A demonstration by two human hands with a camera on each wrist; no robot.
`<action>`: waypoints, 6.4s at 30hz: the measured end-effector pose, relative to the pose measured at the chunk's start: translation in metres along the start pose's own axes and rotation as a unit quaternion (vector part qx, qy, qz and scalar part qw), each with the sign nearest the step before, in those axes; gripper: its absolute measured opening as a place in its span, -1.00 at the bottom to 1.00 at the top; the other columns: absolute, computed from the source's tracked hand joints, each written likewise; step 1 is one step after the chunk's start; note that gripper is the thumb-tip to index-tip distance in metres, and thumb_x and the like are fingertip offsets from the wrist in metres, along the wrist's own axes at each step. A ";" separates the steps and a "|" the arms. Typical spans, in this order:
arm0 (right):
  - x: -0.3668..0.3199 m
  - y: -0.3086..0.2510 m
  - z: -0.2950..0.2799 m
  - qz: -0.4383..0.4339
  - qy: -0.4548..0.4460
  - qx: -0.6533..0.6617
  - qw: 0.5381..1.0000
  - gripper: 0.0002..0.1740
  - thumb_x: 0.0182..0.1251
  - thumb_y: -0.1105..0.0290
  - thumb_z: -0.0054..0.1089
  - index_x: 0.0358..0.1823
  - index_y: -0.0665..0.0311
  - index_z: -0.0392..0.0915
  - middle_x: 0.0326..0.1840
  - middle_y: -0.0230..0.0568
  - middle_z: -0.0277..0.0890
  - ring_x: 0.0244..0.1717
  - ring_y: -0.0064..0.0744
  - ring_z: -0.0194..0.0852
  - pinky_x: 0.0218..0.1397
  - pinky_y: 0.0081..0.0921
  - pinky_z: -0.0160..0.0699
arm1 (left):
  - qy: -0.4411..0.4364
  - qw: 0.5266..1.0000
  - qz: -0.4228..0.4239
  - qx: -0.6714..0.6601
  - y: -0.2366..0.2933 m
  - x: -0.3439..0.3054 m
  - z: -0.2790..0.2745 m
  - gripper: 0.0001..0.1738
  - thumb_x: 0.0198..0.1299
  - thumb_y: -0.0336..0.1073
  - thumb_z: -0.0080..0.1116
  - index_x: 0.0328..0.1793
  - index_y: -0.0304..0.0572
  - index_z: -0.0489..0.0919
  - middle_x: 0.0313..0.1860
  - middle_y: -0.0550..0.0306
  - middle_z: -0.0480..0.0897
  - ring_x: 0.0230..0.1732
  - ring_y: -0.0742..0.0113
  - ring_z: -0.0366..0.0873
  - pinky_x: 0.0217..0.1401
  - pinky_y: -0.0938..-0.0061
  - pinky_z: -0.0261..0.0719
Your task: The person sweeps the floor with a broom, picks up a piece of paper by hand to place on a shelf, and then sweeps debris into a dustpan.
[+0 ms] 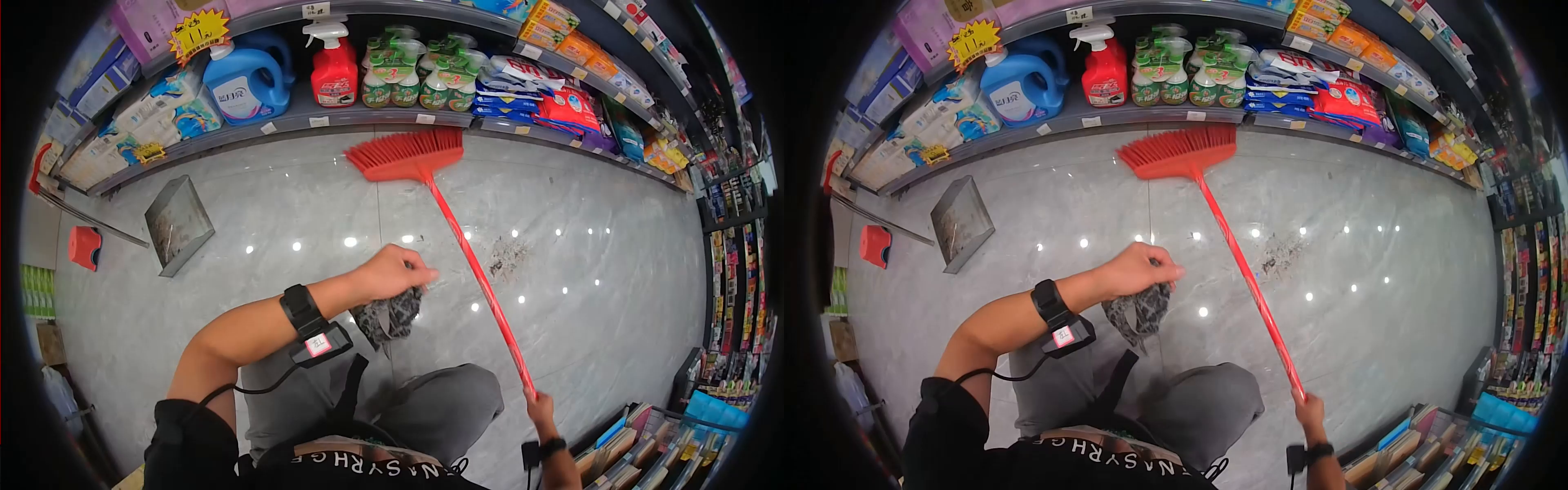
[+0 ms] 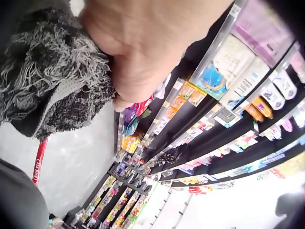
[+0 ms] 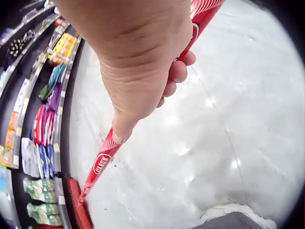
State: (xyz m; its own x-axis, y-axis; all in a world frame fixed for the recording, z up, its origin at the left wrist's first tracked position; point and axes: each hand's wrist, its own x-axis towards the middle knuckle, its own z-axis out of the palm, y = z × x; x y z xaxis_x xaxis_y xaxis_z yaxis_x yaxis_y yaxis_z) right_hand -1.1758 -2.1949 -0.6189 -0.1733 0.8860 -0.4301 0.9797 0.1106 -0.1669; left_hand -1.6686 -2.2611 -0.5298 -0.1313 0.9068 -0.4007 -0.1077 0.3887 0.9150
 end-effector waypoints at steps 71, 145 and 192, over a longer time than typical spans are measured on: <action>0.169 -0.282 0.031 -0.202 0.034 -0.125 0.971 -0.34 0.03 -0.22 -0.23 -0.54 0.31 0.50 -0.54 0.14 0.41 -0.37 0.09 0.41 -0.35 -0.16 0.35 | 0.168 0.977 0.056 0.116 -0.021 -0.007 -0.010 -0.73 -0.10 -0.09 0.09 -0.49 -0.14 0.49 -0.48 0.12 0.53 -0.39 0.21 0.48 -0.33 0.40 0.40; 0.165 -0.477 0.065 -0.338 -0.246 0.068 0.906 -0.50 -0.02 0.01 0.06 -0.36 0.40 0.43 -0.60 -0.14 0.42 -0.60 -0.41 0.39 -0.58 -0.49 0.33 | 0.218 0.958 0.051 0.181 -0.028 -0.019 -0.053 -0.79 -0.08 -0.15 0.05 -0.49 -0.13 0.50 -0.55 0.10 0.54 -0.42 0.14 0.49 -0.34 0.34 0.41; 0.143 -0.370 -0.022 -0.029 0.000 -0.137 0.990 -0.19 -0.10 -0.39 -0.31 -0.38 0.27 0.53 -0.35 0.02 0.47 -0.21 -0.09 0.41 -0.14 -0.34 0.33 | 0.257 0.953 0.157 0.040 -0.045 0.030 -0.057 -0.86 -0.11 -0.23 0.06 -0.47 -0.10 0.48 -0.60 0.11 0.54 -0.50 0.09 0.49 -0.45 0.36 0.43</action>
State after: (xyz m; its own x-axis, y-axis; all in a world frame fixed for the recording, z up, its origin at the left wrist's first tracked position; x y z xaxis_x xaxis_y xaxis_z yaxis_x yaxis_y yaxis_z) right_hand -1.5608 -2.0993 -0.5988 -0.2299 0.8743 -0.4275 0.9586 0.2793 0.0556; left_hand -1.7234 -2.2612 -0.5858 -0.6122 0.7885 -0.0582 0.0883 0.1414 0.9860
